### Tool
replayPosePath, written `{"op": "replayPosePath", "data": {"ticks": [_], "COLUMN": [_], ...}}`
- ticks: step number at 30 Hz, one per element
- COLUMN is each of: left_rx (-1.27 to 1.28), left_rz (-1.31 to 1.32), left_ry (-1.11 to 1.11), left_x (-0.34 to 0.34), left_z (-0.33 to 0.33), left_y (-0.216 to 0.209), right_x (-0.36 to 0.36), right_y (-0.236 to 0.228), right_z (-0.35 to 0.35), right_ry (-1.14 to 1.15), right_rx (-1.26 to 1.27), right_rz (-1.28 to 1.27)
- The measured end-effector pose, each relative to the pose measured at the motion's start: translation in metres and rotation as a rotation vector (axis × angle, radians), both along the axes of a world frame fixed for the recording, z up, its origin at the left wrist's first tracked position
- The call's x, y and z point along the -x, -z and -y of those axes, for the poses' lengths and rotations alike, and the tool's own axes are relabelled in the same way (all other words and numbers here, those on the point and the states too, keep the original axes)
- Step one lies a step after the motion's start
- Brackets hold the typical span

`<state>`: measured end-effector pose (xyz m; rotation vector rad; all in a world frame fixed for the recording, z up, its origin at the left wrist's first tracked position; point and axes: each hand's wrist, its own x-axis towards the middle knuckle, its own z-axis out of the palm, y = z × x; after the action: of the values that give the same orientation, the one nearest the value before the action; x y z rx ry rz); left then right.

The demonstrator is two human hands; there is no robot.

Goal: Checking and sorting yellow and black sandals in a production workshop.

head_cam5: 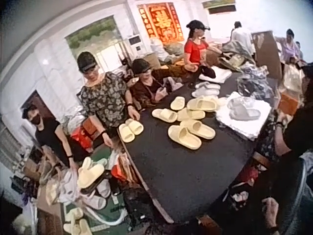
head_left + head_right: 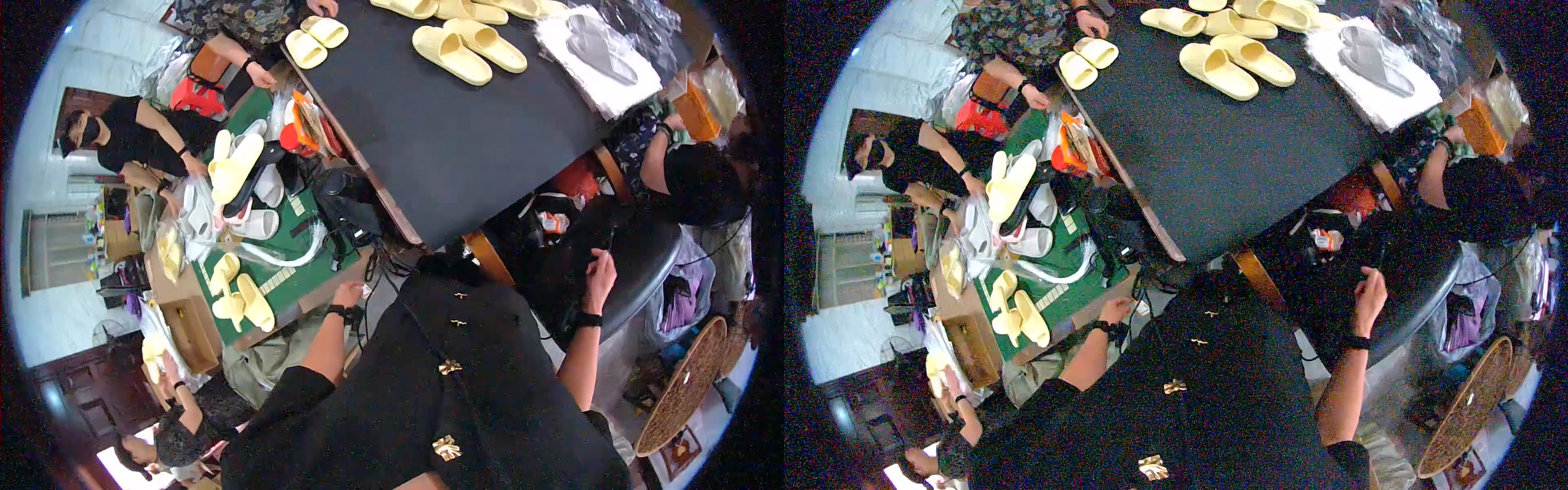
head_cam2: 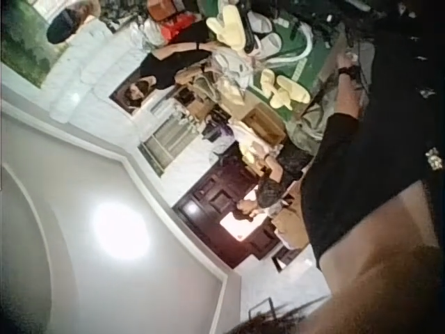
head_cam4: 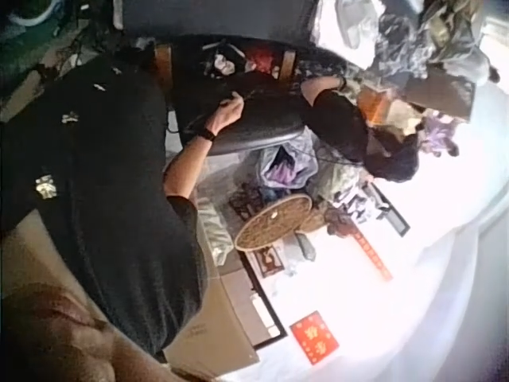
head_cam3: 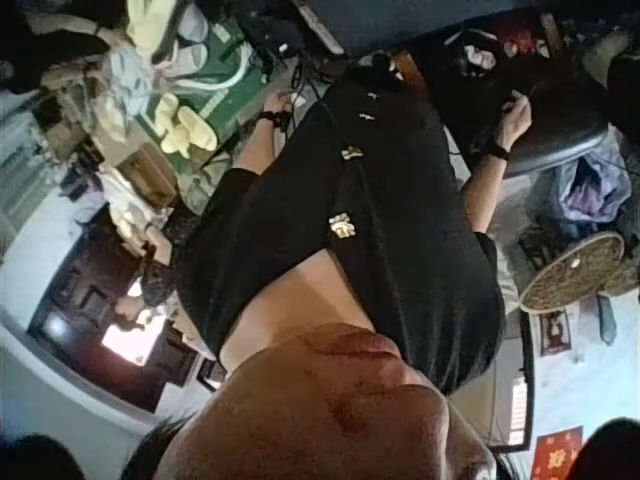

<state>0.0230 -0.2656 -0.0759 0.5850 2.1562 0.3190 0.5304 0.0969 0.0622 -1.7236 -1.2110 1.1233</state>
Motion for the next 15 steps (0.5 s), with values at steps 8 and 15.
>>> {"op": "replayPosePath", "data": {"ticks": [8,15], "left_rx": [-0.151,-0.277], "left_rz": [-0.229,-0.155], "left_ry": [0.238,0.132], "left_x": [-0.044,-0.073], "left_z": [-0.083,-0.045], "left_y": [-0.059,-0.075], "right_x": [0.043,0.054], "right_y": [0.036,0.052], "right_z": [0.025,0.026], "right_ry": [-0.266,-0.511], "right_rx": [0.193,0.109], "right_rz": [-0.046,0.198]}}
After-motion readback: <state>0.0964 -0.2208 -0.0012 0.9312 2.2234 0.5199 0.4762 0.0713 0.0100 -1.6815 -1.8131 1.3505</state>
